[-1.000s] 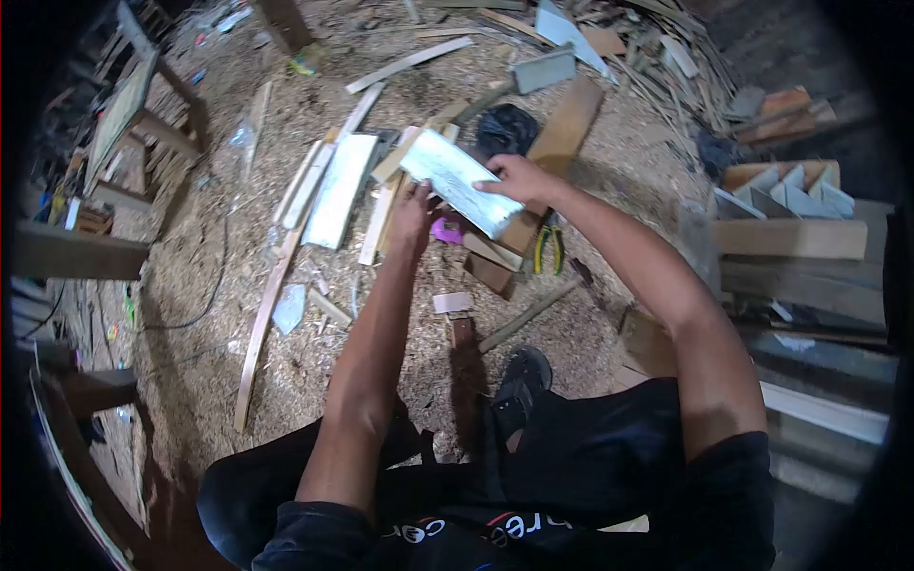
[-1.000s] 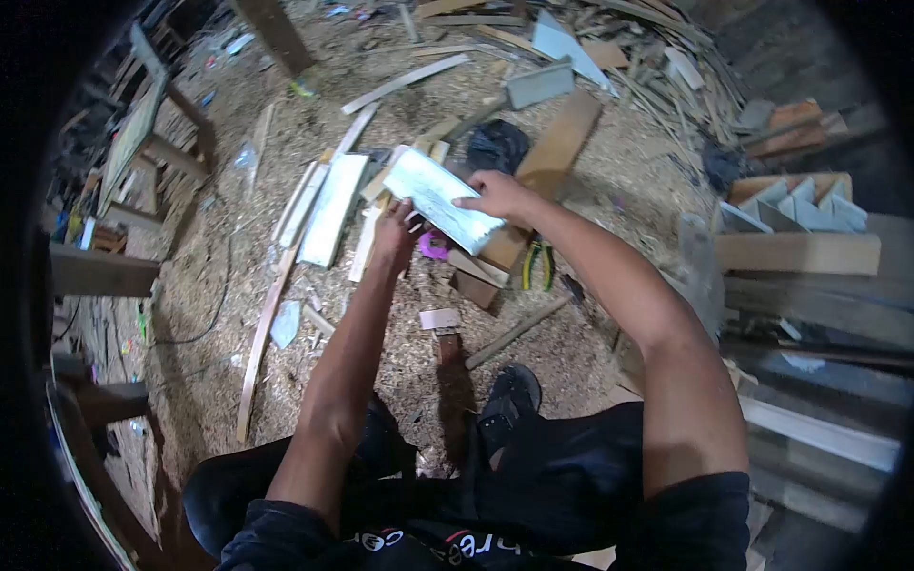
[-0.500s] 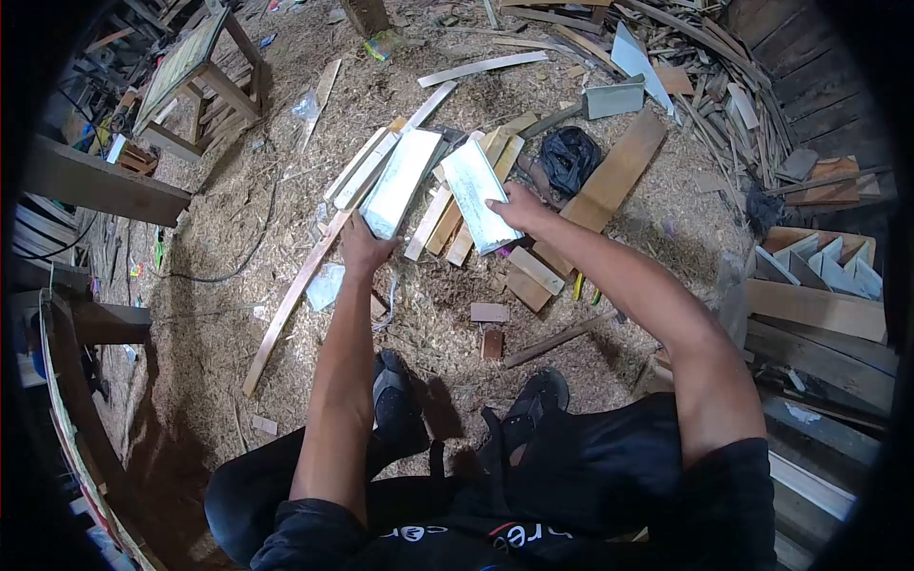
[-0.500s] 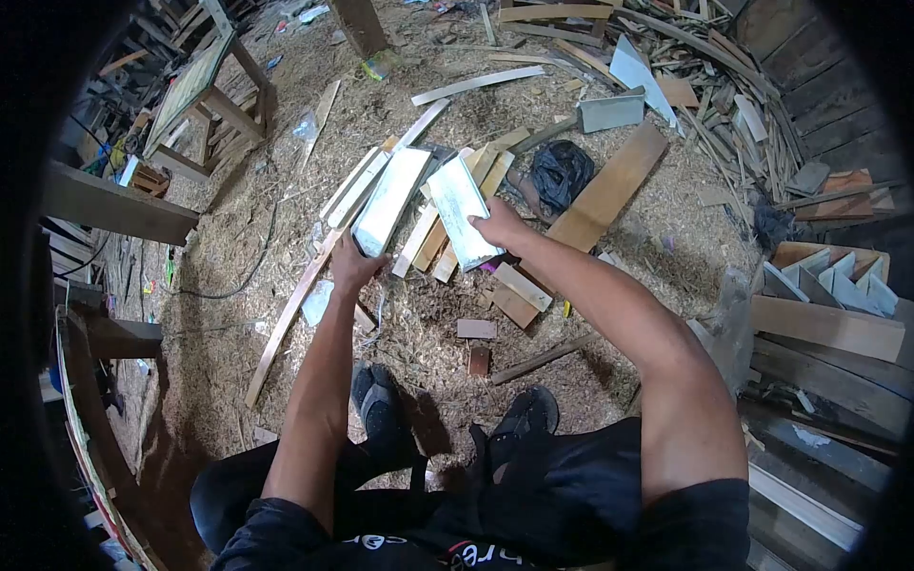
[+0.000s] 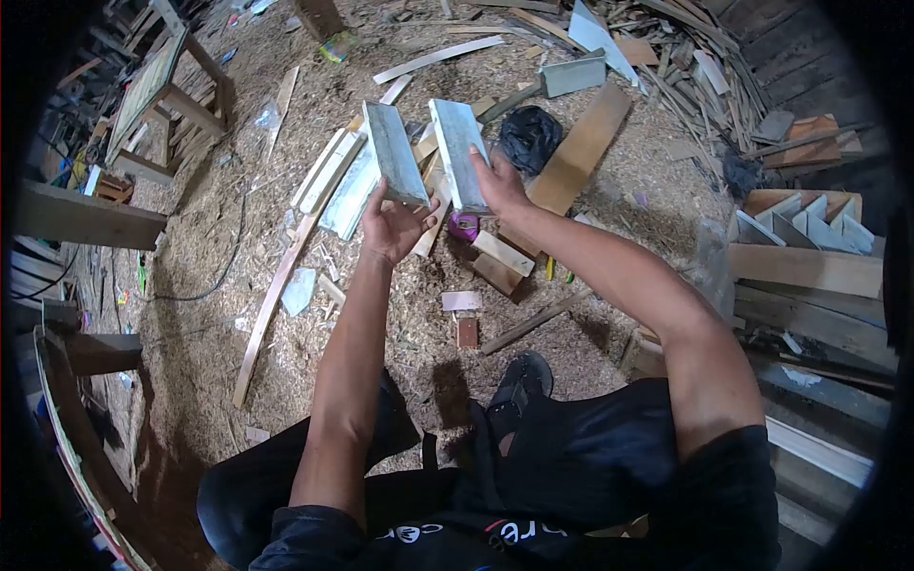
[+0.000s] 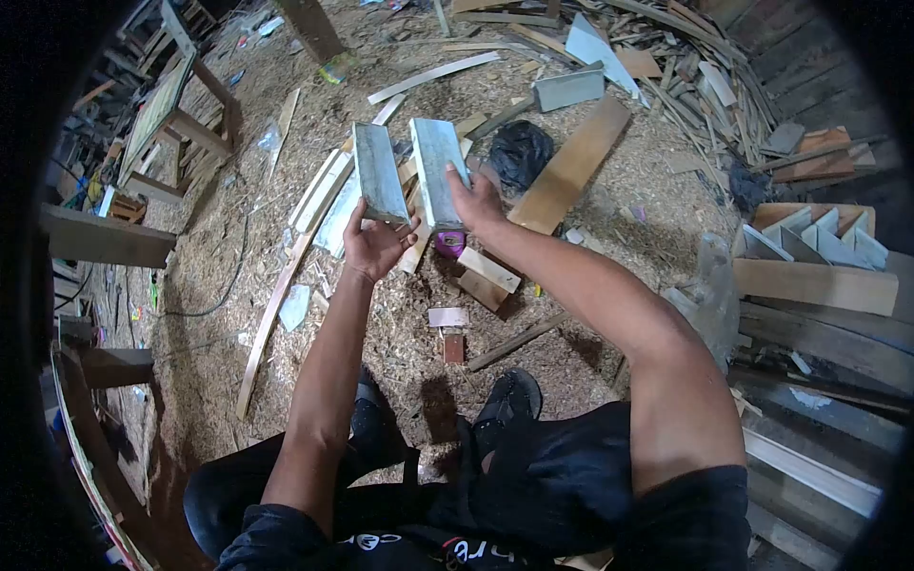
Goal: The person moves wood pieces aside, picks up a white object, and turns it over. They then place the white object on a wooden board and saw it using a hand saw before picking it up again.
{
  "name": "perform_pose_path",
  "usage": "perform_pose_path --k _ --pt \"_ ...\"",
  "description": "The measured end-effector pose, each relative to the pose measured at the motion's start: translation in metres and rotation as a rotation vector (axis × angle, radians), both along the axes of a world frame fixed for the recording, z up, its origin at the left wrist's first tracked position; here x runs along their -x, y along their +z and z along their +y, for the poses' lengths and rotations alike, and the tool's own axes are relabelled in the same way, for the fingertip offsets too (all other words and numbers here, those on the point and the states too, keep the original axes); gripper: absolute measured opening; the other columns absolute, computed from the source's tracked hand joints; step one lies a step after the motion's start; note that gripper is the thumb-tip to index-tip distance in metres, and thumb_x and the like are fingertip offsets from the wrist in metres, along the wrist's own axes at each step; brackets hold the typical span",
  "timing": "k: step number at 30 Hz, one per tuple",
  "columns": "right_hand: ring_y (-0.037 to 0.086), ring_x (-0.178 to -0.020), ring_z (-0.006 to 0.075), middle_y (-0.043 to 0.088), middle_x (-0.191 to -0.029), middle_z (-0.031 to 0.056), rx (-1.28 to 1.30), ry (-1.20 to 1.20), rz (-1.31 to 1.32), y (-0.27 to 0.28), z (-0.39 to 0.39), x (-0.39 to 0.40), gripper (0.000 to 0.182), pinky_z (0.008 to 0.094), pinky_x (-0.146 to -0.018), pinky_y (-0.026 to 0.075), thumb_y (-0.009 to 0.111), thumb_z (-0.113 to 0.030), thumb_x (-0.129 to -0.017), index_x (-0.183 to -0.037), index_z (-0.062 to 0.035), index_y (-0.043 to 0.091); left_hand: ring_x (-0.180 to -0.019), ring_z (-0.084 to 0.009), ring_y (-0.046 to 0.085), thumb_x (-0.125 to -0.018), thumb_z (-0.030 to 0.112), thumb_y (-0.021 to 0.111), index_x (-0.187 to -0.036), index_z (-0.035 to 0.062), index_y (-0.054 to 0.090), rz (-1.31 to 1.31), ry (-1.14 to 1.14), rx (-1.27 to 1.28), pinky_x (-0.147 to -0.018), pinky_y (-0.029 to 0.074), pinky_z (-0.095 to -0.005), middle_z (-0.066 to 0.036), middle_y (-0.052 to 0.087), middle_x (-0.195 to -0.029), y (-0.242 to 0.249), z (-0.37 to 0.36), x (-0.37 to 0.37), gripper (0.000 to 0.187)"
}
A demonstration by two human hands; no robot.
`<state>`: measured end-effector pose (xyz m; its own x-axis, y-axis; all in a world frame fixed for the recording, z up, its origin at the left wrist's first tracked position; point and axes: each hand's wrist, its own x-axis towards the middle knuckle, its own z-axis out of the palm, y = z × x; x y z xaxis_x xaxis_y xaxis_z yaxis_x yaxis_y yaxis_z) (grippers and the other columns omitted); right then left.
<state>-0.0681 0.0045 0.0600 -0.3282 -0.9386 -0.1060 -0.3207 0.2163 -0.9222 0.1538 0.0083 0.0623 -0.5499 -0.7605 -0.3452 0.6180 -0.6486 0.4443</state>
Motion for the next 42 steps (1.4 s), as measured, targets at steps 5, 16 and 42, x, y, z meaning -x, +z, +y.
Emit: perform_pose_path --k 5,16,42 --pt "0.069 -0.08 0.0281 0.071 -0.083 0.0154 0.101 -0.058 -0.07 0.033 0.018 -0.004 0.06 0.0411 -0.076 0.052 0.054 -0.058 -0.096 -0.098 -0.0001 0.071 -0.136 -0.0371 0.043 -0.094 0.057 0.055 -0.148 0.0107 0.041 0.135 -0.195 0.222 -0.109 0.036 -0.0539 -0.017 0.044 -0.151 0.016 0.016 0.044 0.072" --pt "0.057 -0.072 0.0084 0.067 -0.079 0.0023 0.193 0.098 -0.005 0.046 0.031 0.037 0.051 0.0269 -0.067 0.048 0.052 -0.048 -0.103 -0.099 -0.0008 0.07 -0.109 -0.0196 0.06 -0.091 0.028 0.072 -0.133 0.0069 0.052 -0.017 -0.253 0.323 -0.093 0.048 -0.0399 -0.005 0.063 -0.123 0.03 0.024 0.095 0.051" --pt "0.061 -0.098 0.0234 0.067 -0.102 0.0144 -0.249 -0.105 -0.498 0.089 0.034 0.049 0.077 0.0378 -0.088 0.048 0.061 -0.075 -0.082 -0.101 -0.0012 0.069 -0.119 -0.0324 0.048 -0.075 0.055 0.082 -0.139 0.0086 0.047 -0.452 -0.431 0.055 -0.106 0.033 -0.054 -0.018 0.047 -0.133 0.074 0.01 0.12 0.086"
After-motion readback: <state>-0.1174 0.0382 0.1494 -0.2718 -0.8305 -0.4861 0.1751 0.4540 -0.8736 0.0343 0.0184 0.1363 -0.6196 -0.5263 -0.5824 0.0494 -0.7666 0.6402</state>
